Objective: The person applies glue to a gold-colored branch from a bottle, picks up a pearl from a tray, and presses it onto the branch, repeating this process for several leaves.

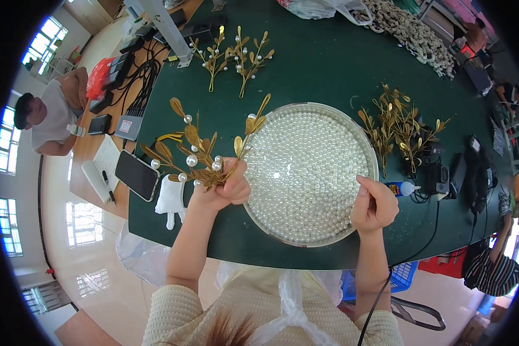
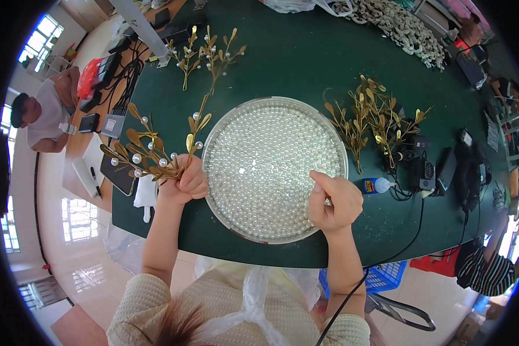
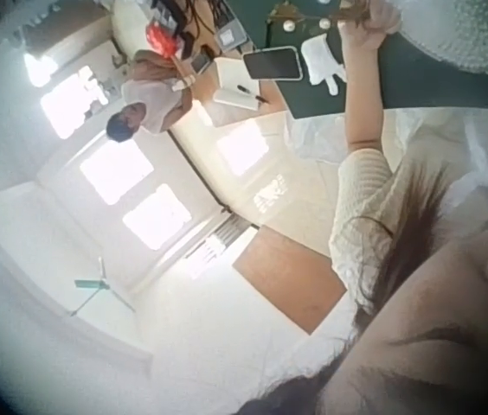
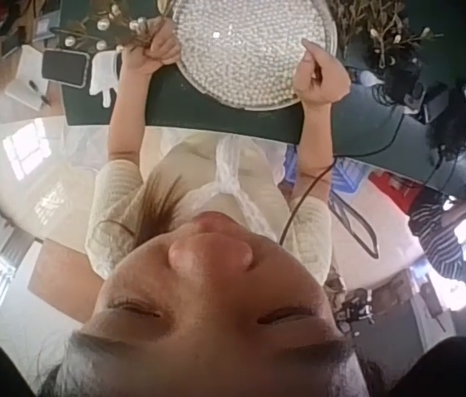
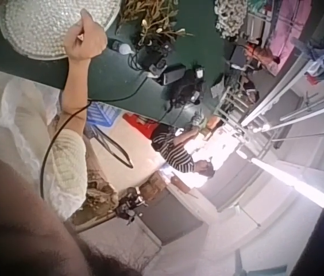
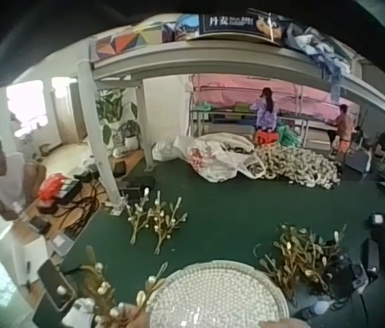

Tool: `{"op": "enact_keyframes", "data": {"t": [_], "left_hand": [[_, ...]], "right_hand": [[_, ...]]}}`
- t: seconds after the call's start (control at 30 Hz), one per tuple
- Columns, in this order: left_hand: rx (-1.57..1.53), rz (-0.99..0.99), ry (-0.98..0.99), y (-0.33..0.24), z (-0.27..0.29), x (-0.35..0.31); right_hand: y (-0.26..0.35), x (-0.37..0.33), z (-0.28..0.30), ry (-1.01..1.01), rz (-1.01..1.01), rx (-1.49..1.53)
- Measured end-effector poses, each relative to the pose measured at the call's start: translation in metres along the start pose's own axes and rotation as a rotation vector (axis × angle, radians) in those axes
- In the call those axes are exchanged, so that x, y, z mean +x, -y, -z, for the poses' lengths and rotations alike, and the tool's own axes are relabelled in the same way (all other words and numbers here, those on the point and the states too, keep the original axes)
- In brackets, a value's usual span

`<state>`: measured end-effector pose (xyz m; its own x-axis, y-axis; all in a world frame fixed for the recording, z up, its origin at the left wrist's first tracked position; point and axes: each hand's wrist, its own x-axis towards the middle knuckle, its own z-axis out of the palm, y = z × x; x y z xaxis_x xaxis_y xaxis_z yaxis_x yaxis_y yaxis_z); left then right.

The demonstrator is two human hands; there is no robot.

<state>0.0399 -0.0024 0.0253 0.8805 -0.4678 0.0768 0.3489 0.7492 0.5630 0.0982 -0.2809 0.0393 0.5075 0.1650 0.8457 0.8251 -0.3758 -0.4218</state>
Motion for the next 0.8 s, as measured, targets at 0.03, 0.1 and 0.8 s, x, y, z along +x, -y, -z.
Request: {"op": "enact_keyframes", "data": {"t": [0.03, 0.1, 0.8], "left_hand": [[-0.014, -0.009, 0.014, 0.0001, -0.0001, -0.0002], [-0.013, -0.003, 0.013, -0.0002, 0.0009, -0.0014], [0.001, 0.011, 0.016, -0.0005, -0.0009, -0.0004]], "right_hand": [[-0.0002, 0.0002, -0.0006, 0.001, -0.001, 0.002], [0.0000, 0.0002, -0.0014, -0.007, 0.005, 0.010], [0.0007, -0.0007, -0.0005, -0.004, -0.005, 0.003]]}}
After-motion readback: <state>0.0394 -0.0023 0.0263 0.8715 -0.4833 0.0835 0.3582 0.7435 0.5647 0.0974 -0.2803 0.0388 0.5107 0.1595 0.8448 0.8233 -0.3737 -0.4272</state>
